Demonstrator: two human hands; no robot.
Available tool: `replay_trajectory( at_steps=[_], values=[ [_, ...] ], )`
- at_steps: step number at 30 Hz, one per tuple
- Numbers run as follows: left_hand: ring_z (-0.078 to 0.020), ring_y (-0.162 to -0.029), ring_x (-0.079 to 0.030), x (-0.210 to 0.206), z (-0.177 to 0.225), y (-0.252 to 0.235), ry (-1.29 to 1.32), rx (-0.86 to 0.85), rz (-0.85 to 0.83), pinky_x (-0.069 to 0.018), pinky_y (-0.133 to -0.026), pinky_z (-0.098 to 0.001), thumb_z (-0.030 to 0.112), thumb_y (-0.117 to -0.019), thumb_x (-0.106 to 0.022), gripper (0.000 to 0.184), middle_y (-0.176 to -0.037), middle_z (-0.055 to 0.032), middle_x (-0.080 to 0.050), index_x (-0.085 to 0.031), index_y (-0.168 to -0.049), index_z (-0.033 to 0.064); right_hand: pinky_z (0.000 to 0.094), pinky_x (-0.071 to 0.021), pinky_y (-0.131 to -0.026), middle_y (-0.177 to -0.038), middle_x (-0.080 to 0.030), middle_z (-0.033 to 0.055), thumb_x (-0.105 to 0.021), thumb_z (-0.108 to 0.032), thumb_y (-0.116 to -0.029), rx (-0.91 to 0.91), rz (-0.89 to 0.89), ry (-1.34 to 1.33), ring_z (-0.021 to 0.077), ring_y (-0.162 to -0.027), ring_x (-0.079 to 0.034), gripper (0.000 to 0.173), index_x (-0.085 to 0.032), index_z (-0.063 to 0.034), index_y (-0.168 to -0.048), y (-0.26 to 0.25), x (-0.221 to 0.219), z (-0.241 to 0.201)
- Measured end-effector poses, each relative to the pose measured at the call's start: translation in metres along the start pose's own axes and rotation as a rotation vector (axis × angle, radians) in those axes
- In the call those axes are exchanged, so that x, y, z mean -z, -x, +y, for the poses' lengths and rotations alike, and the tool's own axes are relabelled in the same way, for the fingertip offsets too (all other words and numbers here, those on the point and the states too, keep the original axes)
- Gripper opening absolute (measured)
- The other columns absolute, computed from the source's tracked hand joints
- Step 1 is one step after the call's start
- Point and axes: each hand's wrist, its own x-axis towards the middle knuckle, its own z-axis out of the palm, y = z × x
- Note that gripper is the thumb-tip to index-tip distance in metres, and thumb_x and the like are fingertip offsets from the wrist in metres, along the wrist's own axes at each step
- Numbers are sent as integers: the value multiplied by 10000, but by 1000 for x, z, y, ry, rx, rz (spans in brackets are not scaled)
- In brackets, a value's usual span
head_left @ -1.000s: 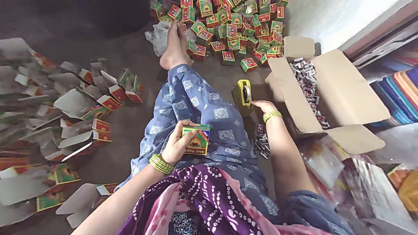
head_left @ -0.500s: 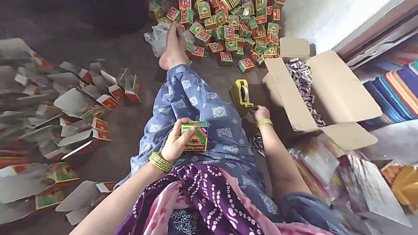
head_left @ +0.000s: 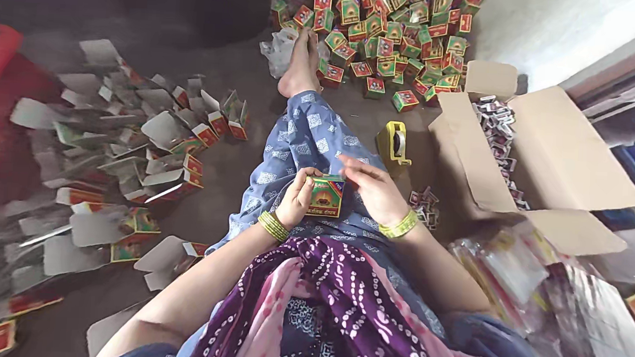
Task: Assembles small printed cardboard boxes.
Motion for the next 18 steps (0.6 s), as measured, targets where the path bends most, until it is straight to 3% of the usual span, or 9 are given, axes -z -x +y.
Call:
replay_trajectory(
  at_steps=[3, 6, 9, 11, 13, 15, 18],
  values=[
    [-48, -1031, -643, 2, -3, 2, 21, -49, -17, -570, -919, -279, 443, -1103, -277, 575, -1160, -78, -636, -470, -1328, -50, 380, -524, -1049, -1317, -672, 134, -588, -143, -1022, -97, -34, -12, 197, -1208, -641, 261, -714, 35, -1166, -2, -22, 8],
    [-62, -1005, -656, 2, -4, 2, 40, -61, -22, -587, -888, -296, 616, -1028, -415, 751, -1135, -81, -648, -467, -1314, -78, 373, -560, -978, -1148, -722, 135, -632, -153, -1008, -166, 14, -34, 197, -1098, -680, 274, -694, 41, -1191, -6, -30, 20],
    [-84, -956, -686, 0, 0, 2, 60, -38, -19, -608, -848, -309, 521, -941, -656, 704, -1104, -75, -669, -468, -1286, -62, 365, -574, -940, -1115, -727, 131, -651, -166, -999, -188, 58, -44, 190, -1051, -691, 273, -701, 32, -1180, -8, -32, 26],
    [-116, -941, -699, -1, 0, 2, 70, -37, -25, -620, -839, -328, 360, -914, -758, 613, -1098, -91, -672, -474, -1269, -51, 355, -582, -904, -1074, -733, 122, -680, -175, -981, -189, 91, -41, 186, -1013, -696, 248, -723, 24, -1122, -8, -32, 27],
    [-134, -930, -709, -3, 1, 2, 67, -37, -32, -627, -832, -332, 243, -915, -771, 542, -1095, -107, -672, -473, -1263, -47, 350, -582, -880, -1071, -733, 118, -730, -176, -947, -185, 120, -37, 184, -999, -693, 210, -746, 10, -1042, -9, -33, 31],
    [-136, -928, -707, -3, 2, 2, 58, -43, -37, -626, -832, -329, 228, -920, -766, 527, -1095, -111, -671, -473, -1259, -50, 334, -583, -863, -1116, -712, 113, -770, -169, -907, -179, 144, -19, 181, -1009, -680, 168, -761, -12, -965, -11, -33, 33],
    [-136, -925, -705, -3, 2, 3, 35, -58, -18, -625, -832, -333, 233, -909, -774, 535, -1087, -111, -670, -474, -1249, -50, 310, -576, -829, -1063, -703, 81, -803, -173, -866, -147, 170, 46, 161, -974, -664, 122, -783, -56, -892, -13, -33, 36]
  ],
)
